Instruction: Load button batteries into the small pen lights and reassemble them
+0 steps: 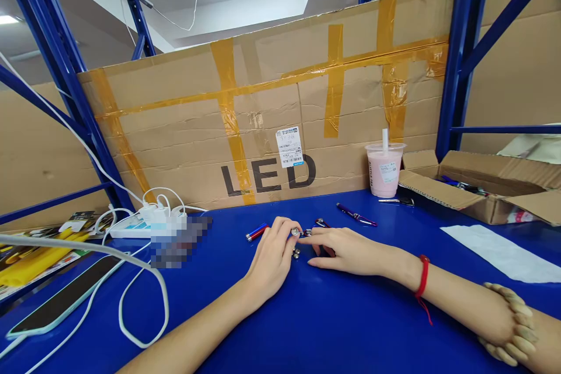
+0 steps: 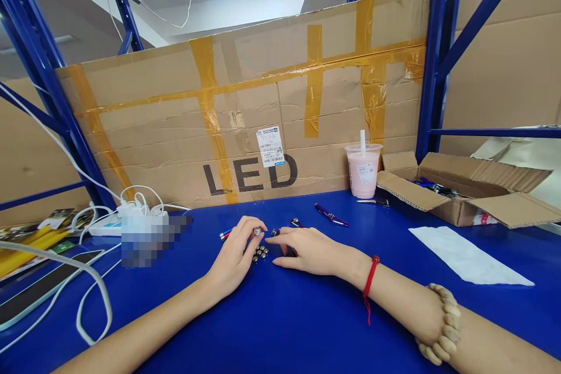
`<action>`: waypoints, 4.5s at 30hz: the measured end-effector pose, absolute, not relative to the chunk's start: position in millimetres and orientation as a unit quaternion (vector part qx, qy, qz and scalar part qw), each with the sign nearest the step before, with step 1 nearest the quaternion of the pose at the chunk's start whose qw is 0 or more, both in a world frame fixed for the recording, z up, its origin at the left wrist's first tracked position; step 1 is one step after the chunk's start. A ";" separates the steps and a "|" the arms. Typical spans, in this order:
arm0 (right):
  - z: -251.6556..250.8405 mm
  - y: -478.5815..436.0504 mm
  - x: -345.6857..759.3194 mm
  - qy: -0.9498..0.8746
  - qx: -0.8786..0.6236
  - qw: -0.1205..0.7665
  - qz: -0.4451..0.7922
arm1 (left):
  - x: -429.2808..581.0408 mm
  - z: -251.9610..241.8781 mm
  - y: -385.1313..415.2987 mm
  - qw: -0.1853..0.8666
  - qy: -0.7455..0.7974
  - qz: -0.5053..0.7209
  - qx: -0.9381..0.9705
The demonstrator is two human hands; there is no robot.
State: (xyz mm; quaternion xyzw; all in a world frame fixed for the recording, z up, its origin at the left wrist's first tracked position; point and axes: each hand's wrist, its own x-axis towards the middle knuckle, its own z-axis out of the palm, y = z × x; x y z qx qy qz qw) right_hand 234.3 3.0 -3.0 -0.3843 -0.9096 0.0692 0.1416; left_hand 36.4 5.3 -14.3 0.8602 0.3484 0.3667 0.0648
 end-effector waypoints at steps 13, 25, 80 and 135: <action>-5.0 0.8 233.0 -0.911 -0.381 0.131 0.085 | 36.4 -13.8 7.3 0.094 0.345 0.353 0.864; -5.5 2.8 232.7 -0.911 -0.369 0.149 0.111 | 35.4 -13.9 8.3 0.072 0.332 0.347 0.874; -8.7 -1.9 228.0 -0.920 -0.364 0.129 0.071 | 36.2 -13.5 7.5 0.151 0.332 0.394 0.844; -4.9 1.1 227.3 -0.890 -0.424 0.149 0.078 | 23.9 12.0 18.5 0.578 0.348 0.504 0.539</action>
